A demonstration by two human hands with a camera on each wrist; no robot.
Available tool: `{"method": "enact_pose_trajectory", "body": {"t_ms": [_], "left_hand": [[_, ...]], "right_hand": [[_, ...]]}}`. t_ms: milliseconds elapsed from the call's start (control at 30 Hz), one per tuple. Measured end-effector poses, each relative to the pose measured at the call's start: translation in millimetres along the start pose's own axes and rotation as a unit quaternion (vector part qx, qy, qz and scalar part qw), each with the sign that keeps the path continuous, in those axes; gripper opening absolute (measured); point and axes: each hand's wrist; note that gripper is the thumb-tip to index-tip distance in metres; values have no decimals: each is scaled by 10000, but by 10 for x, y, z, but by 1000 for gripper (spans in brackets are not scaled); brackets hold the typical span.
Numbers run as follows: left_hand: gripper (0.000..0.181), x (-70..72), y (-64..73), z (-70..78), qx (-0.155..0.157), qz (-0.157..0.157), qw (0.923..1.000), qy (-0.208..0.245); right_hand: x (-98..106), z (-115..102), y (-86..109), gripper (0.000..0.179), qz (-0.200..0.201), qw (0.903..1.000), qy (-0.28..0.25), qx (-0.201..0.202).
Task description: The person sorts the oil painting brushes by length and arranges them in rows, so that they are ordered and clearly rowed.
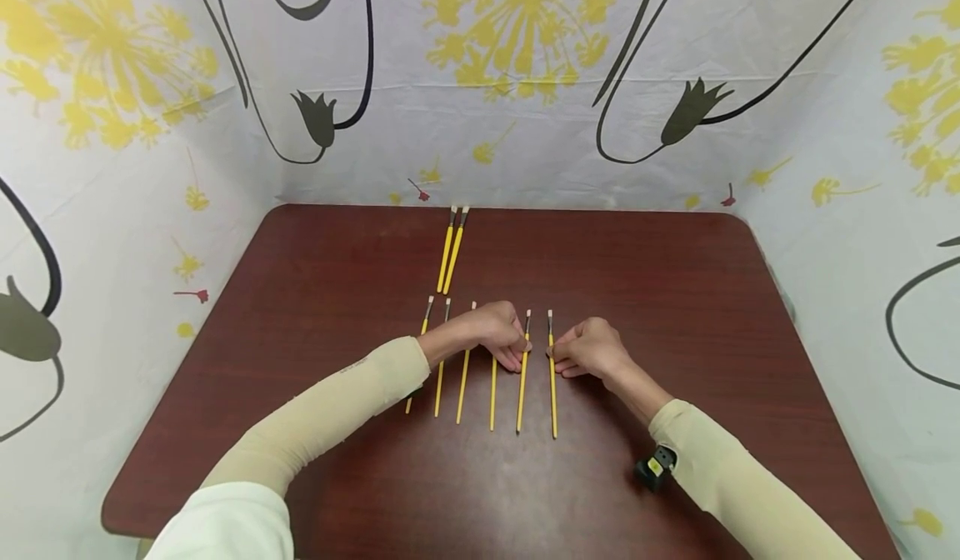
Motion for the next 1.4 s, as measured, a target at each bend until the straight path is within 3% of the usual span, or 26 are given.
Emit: {"method": "enact_pose_trajectory", "body": {"t_ms": [567, 1033, 1400], "left_hand": [[19, -106, 7, 65, 116, 580, 9963, -617], [22, -141, -8, 31, 89, 727, 9946, -742], [23, -120, -17, -9, -28, 515, 9933, -1029]], "right_hand": [[35, 30, -15, 22, -72, 9998, 140, 106], [28, 66, 8, 19, -85, 9995, 47, 290], [31, 102, 8, 19, -111, 9993, -170, 310]]}}
Point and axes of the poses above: each hand's wrist, its own y-axis away from the middle knuckle, its own x-axis out of the back of the hand, z = x × y, and after that the axes turned 15 degrees about -z, right-handed
